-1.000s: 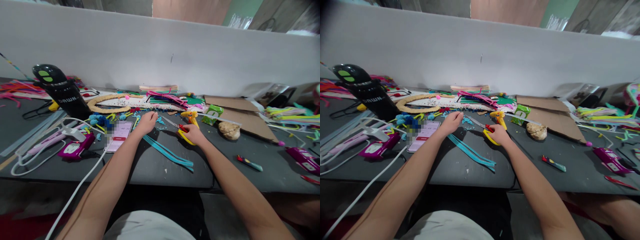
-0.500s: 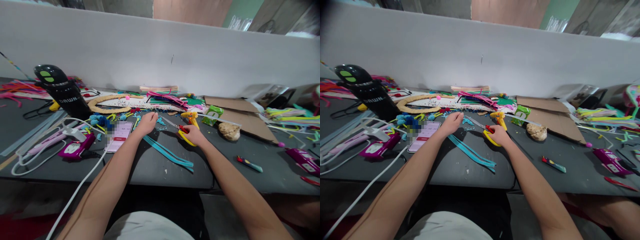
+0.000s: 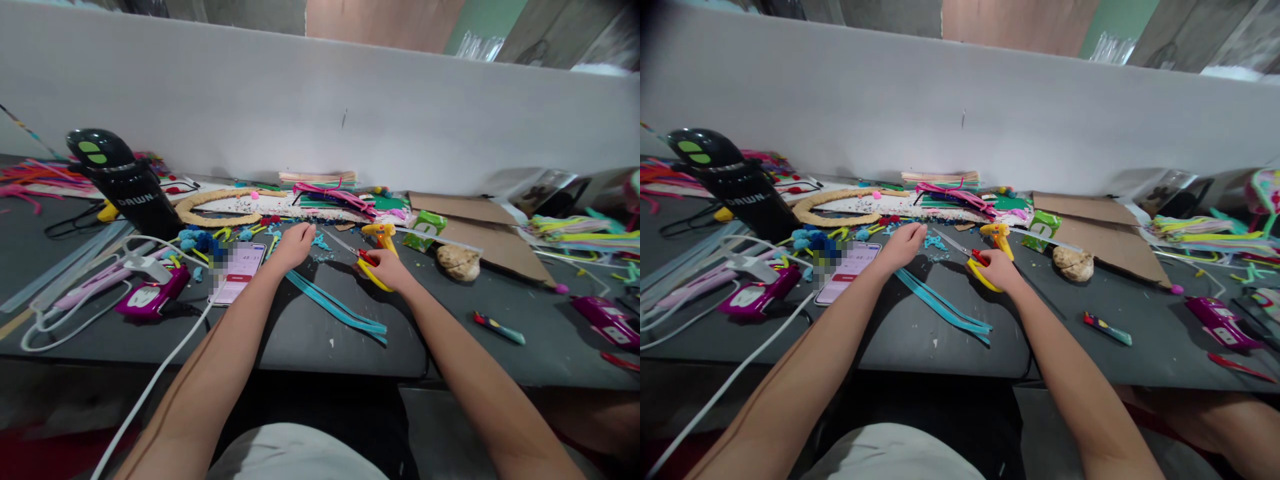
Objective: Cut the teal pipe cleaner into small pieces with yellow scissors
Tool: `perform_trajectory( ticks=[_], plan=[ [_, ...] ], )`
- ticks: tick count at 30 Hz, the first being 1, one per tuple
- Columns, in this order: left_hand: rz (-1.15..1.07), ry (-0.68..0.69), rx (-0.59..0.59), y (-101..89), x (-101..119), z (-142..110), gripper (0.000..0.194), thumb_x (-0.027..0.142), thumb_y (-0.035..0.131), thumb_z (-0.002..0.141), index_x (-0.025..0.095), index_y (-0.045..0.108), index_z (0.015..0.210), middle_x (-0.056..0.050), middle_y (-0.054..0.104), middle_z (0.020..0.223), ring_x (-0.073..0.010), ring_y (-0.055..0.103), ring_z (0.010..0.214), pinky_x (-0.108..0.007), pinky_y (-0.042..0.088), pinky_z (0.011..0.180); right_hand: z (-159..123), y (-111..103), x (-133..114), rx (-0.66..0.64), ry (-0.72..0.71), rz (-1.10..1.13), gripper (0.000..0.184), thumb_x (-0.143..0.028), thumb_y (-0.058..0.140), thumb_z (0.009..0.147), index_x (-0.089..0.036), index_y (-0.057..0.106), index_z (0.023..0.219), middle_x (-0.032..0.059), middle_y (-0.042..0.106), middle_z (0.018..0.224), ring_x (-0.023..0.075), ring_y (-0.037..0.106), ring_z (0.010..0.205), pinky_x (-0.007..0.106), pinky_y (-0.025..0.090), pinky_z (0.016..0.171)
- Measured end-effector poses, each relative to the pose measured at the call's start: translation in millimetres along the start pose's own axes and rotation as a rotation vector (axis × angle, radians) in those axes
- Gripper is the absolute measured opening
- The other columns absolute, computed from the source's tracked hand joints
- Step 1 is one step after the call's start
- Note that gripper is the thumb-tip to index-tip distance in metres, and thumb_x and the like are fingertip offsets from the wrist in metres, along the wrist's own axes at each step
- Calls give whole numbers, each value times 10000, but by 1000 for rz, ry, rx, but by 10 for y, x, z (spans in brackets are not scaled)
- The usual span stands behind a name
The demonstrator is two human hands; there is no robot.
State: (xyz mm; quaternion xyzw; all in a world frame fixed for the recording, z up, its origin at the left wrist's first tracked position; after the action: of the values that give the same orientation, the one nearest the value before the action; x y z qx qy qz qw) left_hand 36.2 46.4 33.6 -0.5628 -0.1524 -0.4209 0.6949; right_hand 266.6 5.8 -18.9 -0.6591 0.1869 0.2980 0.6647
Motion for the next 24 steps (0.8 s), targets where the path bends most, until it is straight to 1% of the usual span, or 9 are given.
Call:
perform_trajectory(
  ticks=[9,12,15,17,19,22,24],
  plan=[
    [-5,-1,0,-2,8,2,373,415,342,945,198,435,656,-1,491,622,-143,423,609,-281,290,595,-23,-36,-98,-6,-33,-64,426,-555,615,710,-188,449,572,-20,367,581,117,314,581,274,236,521],
    [-6,5,1,1,9,7,372,413,349,939,196,441,651,-3,498,623,-142,424,604,-278,292,593,-13,-31,-78,2,-24,-64,422,-551,619,706,-186,457,571,-22,358,572,117,316,574,274,233,518],
    [4,-1,2,-18,-22,19,378,414,364,932,191,475,647,-2,505,615,-141,442,598,-274,303,590,-2,-21,-28,14,-2,-34,398,-540,624,703,-181,492,591,-21,386,577,116,334,573,267,241,516],
    [41,-45,3,-57,-85,28,377,407,385,917,186,514,640,-8,524,608,-145,456,597,-277,306,588,2,-17,1,23,16,-18,386,-532,630,698,-178,509,603,-21,403,579,116,348,576,263,247,514],
    [94,-117,-5,-110,-171,30,364,396,421,890,180,561,634,-20,556,611,-153,477,603,-281,309,589,2,-15,12,27,25,-18,385,-530,635,692,-176,514,604,-22,405,576,115,351,576,259,249,511],
    [153,-227,-60,-164,-297,14,349,409,465,847,173,632,651,-28,574,588,-162,501,591,-284,312,577,0,-19,-5,28,13,-28,388,-530,636,691,-174,510,601,-23,402,575,114,350,581,253,253,512],
    [190,-273,-97,-181,-353,0,348,429,485,823,169,667,682,-31,580,580,-164,509,582,-282,315,567,-1,-22,-12,28,8,-33,385,-526,636,693,-175,506,601,-24,402,576,114,351,585,251,256,515]
  ],
)
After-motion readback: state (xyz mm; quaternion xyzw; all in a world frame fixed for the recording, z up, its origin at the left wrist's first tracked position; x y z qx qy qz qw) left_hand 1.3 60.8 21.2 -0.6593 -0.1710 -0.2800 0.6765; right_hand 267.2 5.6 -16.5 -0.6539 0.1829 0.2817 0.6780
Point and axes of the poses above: each hand's wrist, its own z-axis towards the middle knuckle, its own y-axis out of the palm, x = y × z, the point moved 7 cm from there along z, towards the middle knuckle
